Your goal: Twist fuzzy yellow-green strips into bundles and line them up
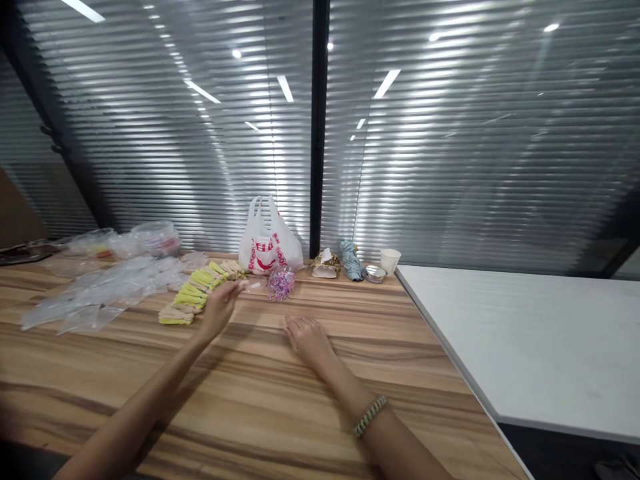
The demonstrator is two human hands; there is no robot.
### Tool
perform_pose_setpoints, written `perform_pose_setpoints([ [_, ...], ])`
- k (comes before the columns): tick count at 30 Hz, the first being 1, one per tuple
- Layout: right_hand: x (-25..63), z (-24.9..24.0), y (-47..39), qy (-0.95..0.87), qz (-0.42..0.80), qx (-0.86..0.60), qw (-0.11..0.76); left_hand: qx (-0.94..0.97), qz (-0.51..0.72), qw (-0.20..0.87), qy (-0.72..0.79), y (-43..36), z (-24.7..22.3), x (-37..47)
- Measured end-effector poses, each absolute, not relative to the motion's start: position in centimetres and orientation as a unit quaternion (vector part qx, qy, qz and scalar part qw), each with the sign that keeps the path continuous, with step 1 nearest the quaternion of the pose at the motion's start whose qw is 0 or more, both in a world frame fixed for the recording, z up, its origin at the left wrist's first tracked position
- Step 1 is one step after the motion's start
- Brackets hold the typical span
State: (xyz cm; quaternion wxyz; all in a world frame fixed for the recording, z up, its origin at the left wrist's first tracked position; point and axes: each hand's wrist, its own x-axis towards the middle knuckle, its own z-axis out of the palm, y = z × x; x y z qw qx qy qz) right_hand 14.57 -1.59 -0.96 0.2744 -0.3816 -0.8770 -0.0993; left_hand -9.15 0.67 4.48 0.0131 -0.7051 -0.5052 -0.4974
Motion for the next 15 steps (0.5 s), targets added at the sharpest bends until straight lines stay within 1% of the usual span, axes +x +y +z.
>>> perform_pose_setpoints([
  [3,14.5,-1.0,-1.5,-0.880,-0.086,-0.378,0.275,-0.737,-0.387,0.192,-0.520,1.3,4.8,-14.3],
  [6,14.4,-1.0,-1.4,-0.882,-0.083,-0.373,0.275,-0.720,-0.312,0.309,-0.537,1.5,4.4,-18.1],
  [9,14.4,-1.1,-1.4,-0.888,-0.081,-0.362,0.271,-0.693,-0.282,0.352,-0.562,1.4,3.8,-19.9],
  [15,14.8,-0.9,-1.7,-0.890,-0.077,-0.358,0.272,-0.690,-0.240,0.349,-0.586,1.6,2.6,-20.8],
])
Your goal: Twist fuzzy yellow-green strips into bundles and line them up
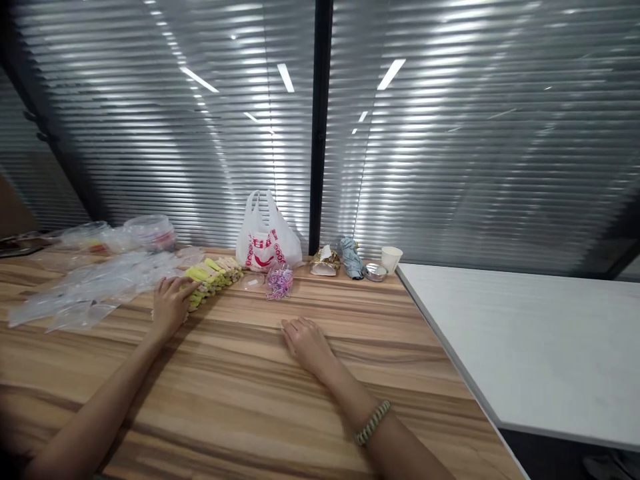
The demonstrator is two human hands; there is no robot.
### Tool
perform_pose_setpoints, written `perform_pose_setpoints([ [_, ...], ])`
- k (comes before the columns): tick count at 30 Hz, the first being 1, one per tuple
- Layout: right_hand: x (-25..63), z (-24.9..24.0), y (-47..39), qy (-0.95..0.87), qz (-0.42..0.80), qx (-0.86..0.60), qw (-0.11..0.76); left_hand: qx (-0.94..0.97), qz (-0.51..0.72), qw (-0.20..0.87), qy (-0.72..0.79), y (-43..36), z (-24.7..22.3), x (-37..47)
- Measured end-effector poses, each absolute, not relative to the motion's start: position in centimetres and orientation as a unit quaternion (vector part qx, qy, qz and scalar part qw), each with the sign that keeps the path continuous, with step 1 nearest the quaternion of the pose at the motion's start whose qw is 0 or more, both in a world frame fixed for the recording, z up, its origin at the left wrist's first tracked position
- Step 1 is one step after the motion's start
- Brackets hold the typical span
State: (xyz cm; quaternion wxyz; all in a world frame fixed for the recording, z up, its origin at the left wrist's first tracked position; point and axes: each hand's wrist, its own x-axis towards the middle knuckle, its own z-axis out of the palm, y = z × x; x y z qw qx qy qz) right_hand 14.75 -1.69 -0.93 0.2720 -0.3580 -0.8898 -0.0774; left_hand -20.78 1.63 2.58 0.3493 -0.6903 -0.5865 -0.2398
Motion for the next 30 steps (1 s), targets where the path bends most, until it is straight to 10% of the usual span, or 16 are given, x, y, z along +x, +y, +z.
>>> perform_pose_setpoints([
  [30,14.9,-0.3,-2.3,-0.890,-0.063,-0.379,0.246,-0.668,-0.395,0.276,-0.567,1.0,2.9,-17.9],
])
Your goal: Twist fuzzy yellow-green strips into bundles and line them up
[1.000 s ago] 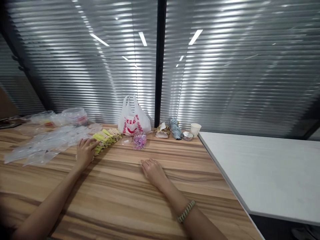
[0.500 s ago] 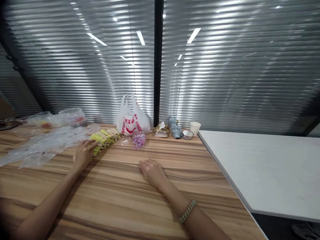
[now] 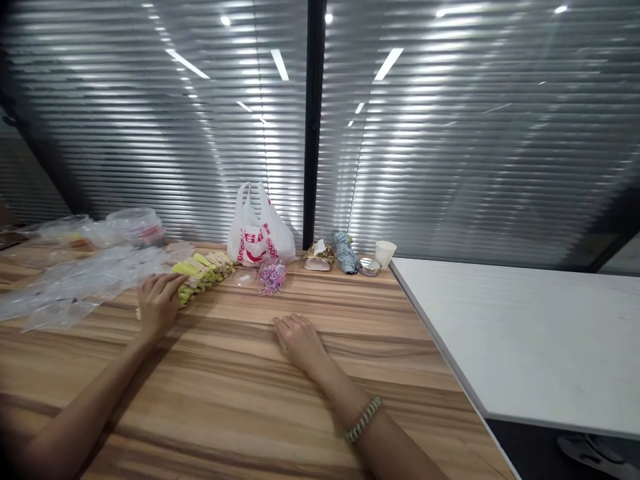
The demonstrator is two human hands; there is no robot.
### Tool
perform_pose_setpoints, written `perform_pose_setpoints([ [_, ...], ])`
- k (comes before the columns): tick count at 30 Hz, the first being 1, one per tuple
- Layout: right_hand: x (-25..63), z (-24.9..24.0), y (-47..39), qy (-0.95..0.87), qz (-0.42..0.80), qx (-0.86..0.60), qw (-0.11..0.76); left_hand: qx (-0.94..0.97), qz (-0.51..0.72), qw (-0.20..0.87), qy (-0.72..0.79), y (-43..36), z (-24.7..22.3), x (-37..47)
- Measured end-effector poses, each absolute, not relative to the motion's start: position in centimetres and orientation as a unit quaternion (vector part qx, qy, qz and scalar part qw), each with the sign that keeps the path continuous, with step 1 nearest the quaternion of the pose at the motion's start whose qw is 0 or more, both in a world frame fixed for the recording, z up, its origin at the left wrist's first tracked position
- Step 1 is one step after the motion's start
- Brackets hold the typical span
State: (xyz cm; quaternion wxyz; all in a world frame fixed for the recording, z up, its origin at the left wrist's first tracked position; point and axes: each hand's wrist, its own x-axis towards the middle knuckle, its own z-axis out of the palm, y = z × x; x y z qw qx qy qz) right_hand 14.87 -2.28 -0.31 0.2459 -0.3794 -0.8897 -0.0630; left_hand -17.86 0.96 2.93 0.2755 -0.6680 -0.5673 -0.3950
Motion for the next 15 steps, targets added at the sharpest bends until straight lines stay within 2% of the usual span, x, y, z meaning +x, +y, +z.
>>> perform_pose_setpoints([
  [2,14.8,-0.2,-2.4,-0.889,-0.057,-0.377,0.255,-0.679,-0.464,0.187,-0.538,0.4,2.7,-14.3],
  [4,14.6,-0.1,-2.4,-0.886,-0.046,-0.372,0.274,-0.696,-0.501,0.023,-0.513,-0.3,2.1,-10.0],
  [7,14.4,0.2,-2.2,-0.882,0.006,-0.360,0.303,-0.694,-0.484,-0.252,-0.469,-1.5,0.8,-4.3],
  [9,14.4,0.3,-1.9,-0.869,0.061,-0.362,0.331,-0.675,-0.461,-0.386,-0.427,-1.8,0.1,-2.0],
  [11,14.5,0.3,-1.5,-0.841,0.119,-0.376,0.372,-0.629,-0.479,-0.439,-0.426,-1.7,-0.2,-0.6],
  [15,15.0,0.2,-0.6,-0.763,0.223,-0.403,0.454,-0.587,-0.497,-0.468,-0.436,-0.7,0.2,0.7],
])
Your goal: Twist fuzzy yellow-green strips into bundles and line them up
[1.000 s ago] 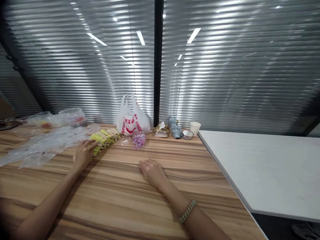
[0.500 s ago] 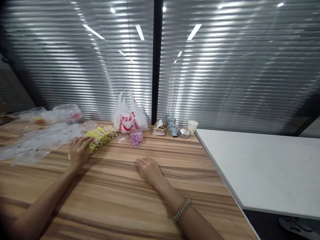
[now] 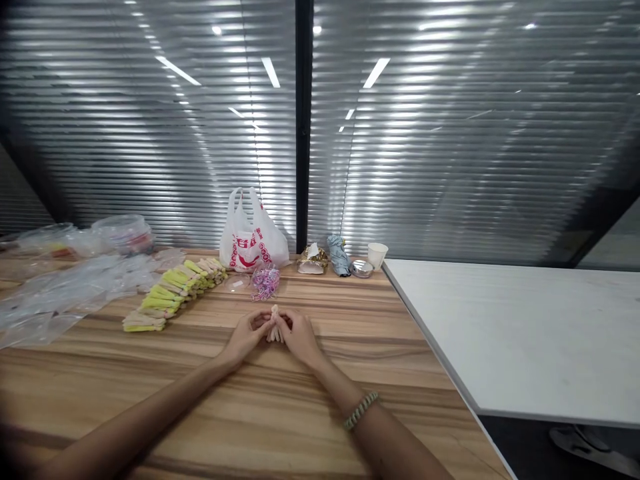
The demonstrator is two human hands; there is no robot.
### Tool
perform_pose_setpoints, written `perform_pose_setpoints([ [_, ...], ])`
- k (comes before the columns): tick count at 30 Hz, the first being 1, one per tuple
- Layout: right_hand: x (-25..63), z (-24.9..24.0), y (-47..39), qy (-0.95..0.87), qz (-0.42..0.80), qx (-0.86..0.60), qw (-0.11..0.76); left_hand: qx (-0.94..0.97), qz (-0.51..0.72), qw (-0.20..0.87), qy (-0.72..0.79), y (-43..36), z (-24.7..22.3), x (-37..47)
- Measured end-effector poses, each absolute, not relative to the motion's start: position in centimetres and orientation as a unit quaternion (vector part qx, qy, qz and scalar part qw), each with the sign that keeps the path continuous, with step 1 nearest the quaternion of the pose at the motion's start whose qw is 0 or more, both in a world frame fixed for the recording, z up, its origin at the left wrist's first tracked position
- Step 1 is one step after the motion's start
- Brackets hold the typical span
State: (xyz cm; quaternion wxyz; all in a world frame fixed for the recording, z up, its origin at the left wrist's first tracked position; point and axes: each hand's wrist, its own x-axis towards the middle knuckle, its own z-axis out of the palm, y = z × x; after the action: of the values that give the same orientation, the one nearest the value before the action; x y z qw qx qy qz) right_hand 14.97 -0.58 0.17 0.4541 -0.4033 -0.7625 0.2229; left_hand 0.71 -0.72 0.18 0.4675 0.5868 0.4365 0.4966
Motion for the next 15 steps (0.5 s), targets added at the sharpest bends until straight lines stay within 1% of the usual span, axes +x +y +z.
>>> perform_pose_setpoints([
  [2,15.20,0.10,-0.37,-0.723,0.245,-0.415,0.495,0.592,0.490,0.475,0.428,-0.51,0.48,1.01],
  [5,15.35,0.16,-0.48,-0.698,0.226,-0.420,0.533,0.592,0.478,0.488,0.428,-0.75,0.79,1.02],
  [10,15.34,0.38,-0.95,-0.734,0.159,-0.393,0.531,0.549,0.482,0.523,0.440,-1.33,0.89,0.46],
  [15,15.47,0.33,-1.06,-0.752,0.125,-0.390,0.516,0.529,0.480,0.556,0.425,-1.25,0.66,0.26],
])
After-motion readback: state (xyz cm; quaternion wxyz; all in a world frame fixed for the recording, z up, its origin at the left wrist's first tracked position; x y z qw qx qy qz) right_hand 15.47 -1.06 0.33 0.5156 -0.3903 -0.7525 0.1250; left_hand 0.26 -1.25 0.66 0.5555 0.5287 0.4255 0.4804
